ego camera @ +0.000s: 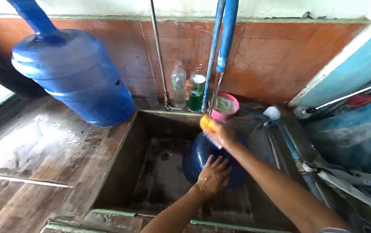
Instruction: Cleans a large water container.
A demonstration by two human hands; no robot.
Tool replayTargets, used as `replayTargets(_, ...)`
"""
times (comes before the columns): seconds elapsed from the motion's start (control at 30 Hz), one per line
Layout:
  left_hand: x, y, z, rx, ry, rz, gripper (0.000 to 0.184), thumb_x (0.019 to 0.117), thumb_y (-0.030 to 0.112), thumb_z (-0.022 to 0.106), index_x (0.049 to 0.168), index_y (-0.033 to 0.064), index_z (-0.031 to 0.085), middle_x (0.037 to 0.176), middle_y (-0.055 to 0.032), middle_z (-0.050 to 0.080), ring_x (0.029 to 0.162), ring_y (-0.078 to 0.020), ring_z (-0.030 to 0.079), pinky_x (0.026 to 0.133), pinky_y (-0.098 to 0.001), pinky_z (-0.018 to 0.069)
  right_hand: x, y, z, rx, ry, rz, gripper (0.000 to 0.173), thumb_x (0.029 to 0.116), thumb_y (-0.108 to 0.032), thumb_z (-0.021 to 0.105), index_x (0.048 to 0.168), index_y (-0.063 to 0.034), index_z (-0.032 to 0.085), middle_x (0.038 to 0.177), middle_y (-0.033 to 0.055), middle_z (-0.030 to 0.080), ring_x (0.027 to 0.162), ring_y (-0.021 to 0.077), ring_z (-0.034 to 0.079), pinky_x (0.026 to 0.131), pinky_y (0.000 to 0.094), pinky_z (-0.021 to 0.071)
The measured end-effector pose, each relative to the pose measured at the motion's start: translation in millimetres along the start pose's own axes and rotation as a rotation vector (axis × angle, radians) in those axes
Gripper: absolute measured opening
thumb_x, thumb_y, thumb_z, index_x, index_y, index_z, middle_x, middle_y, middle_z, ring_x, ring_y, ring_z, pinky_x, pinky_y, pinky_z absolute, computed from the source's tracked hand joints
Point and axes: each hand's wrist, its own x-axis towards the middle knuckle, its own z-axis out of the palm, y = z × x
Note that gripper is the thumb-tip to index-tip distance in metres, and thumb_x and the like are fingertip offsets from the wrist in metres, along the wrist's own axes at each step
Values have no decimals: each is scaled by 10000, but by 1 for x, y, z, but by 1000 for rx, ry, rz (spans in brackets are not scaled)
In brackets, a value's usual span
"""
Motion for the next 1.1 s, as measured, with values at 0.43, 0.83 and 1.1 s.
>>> replayTargets(0.43,15,-63,-64,-306,178,-1249,734,1029,451,582,1553,-9,352,1552,-324,374,1399,-472,444,1103,-624,402,-121,5,39,189,-178,-48,623,1000,-418,635,1524,-118,483,1160,258,707,1090,444,682,960,621,506)
replayTargets(0.83,45,-88,-81,61,-315,-786,563,1075,484,429,1365,42,623,1409,-230,585,1337,-451,510,1107,-661,334,-92,78,75,1093,108,153,449,967,-214,710,1351,-6,607,1188,152,702,1021,171,693,928,367,567)
replayTargets(1.1,78,-94,-50,109,93,-1116,858,979,530,596,1569,-27,319,1641,-346,155,1527,-532,119,1183,-702,145,-74,44,95,1159,135,155,540,954,-256,724,1385,31,569,1201,214,693,1077,257,693,974,428,554)
